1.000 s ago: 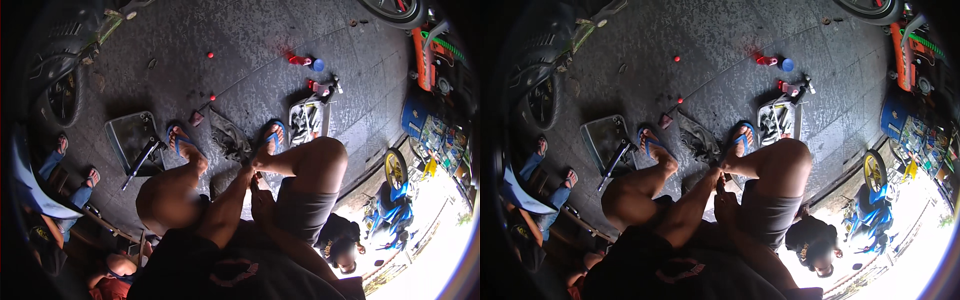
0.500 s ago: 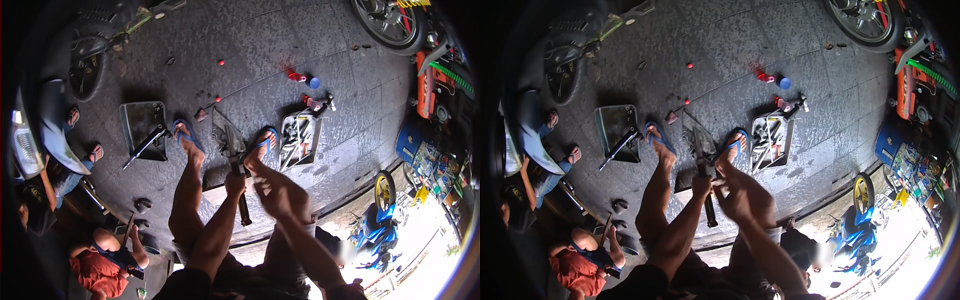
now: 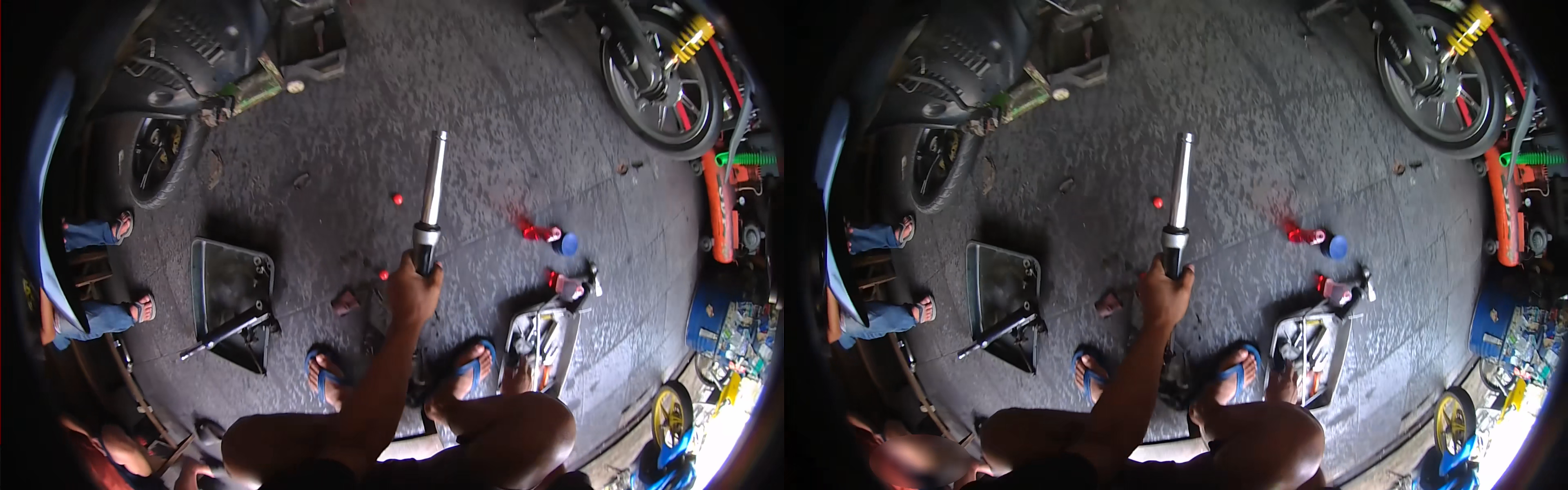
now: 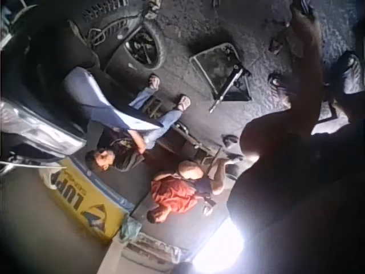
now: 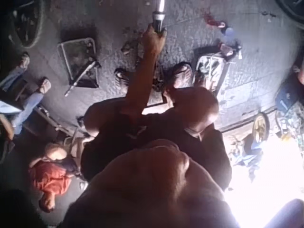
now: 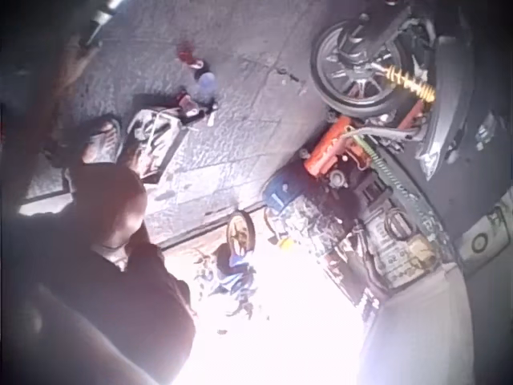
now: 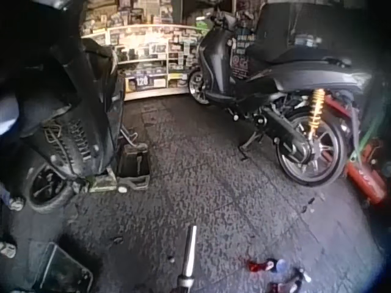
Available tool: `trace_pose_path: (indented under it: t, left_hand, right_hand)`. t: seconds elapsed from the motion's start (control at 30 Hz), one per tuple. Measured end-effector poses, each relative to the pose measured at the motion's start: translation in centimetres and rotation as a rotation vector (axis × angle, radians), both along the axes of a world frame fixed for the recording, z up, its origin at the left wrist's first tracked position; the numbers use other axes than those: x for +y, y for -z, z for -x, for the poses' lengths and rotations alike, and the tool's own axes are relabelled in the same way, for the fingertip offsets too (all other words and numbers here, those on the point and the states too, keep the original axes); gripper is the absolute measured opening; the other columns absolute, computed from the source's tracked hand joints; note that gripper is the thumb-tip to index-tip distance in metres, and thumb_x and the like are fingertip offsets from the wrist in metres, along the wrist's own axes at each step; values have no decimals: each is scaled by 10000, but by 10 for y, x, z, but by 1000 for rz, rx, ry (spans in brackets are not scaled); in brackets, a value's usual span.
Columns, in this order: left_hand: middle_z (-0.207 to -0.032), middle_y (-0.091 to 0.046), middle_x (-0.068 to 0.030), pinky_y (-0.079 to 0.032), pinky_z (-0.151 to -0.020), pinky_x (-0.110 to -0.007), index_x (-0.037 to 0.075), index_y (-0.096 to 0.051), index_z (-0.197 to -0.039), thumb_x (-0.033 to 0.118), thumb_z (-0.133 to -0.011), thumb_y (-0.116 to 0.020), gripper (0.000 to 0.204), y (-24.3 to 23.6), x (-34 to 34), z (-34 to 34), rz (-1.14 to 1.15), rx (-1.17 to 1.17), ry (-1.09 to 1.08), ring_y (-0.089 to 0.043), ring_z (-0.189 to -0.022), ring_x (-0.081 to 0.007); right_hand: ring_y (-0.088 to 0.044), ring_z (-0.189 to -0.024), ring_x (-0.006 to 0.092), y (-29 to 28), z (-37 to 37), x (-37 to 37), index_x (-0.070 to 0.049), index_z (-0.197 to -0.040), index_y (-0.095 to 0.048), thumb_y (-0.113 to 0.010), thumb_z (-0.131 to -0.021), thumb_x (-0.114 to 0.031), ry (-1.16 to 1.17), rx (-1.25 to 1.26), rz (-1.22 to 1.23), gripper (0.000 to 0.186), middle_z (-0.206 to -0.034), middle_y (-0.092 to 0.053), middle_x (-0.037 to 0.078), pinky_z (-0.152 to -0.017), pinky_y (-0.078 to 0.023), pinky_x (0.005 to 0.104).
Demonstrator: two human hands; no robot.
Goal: The person sits on the floor of a workshop and works on a cylindrical mechanical component, likely a motorcycle shock absorber. They use a red bottle to apply liquid lubricant, a wrench to tighten or loosen parts, and a rag to wipe the component. The person also handles small metal pieces and a screwdriver during the process.
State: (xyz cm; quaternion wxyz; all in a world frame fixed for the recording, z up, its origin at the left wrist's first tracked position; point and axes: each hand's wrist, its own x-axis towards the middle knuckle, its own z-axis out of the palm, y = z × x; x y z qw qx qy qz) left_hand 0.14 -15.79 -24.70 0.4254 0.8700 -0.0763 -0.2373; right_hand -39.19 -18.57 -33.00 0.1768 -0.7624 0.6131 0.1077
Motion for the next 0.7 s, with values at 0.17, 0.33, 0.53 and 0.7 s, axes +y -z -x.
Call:
trace_pose_path:
  t: [0.17, 0.33, 0.53, 0.7]
  left_hand:
    - [-769, -702, -193, -548, -673, -469, 33, -628, -1025, 282, -828, -748, 339, -13, 17, 7, 152, -130, 41, -705, -756, -398]
    - [-778, -699, -210, -539, -688, -502, 32, -620, -1010, 305, -830, -737, 348, -53, 44, 35, 192, -184, 126, -690, -771, -430]
    - [-789, -695, -233, -529, -702, -536, 34, -611, -1006, 290, -806, -744, 351, -88, 51, 95, 244, -295, 242, -678, -803, -461]
    - [-736, -666, -258, -527, -661, -547, 25, -578, -984, 206, -767, -739, 325, -120, 53, 112, 171, -438, 286, -670, -755, -468]
  right_hand:
    - [-605, -939, 274, -11, 26, -8, -28, -1136, -609, -604, -895, -266, 144, -155, -52, 339, -1039, -653, 117, -816, -479, 393]
    - [-566, -853, 169, -98, 3, -44, -36, -986, -657, -595, -878, -198, 317, -707, -219, 204, -929, -639, 39, -760, -457, 317]
    - [-522, -748, 117, -219, -145, -50, -76, -890, -649, -657, -871, -132, 223, -1516, -487, 60, -778, -562, -11, -693, -423, 288]
    - [-609, -936, 116, -218, -213, -55, -60, -1090, -645, -645, -944, -68, 62, -1829, -922, 146, -989, -687, 7, -843, -477, 296]
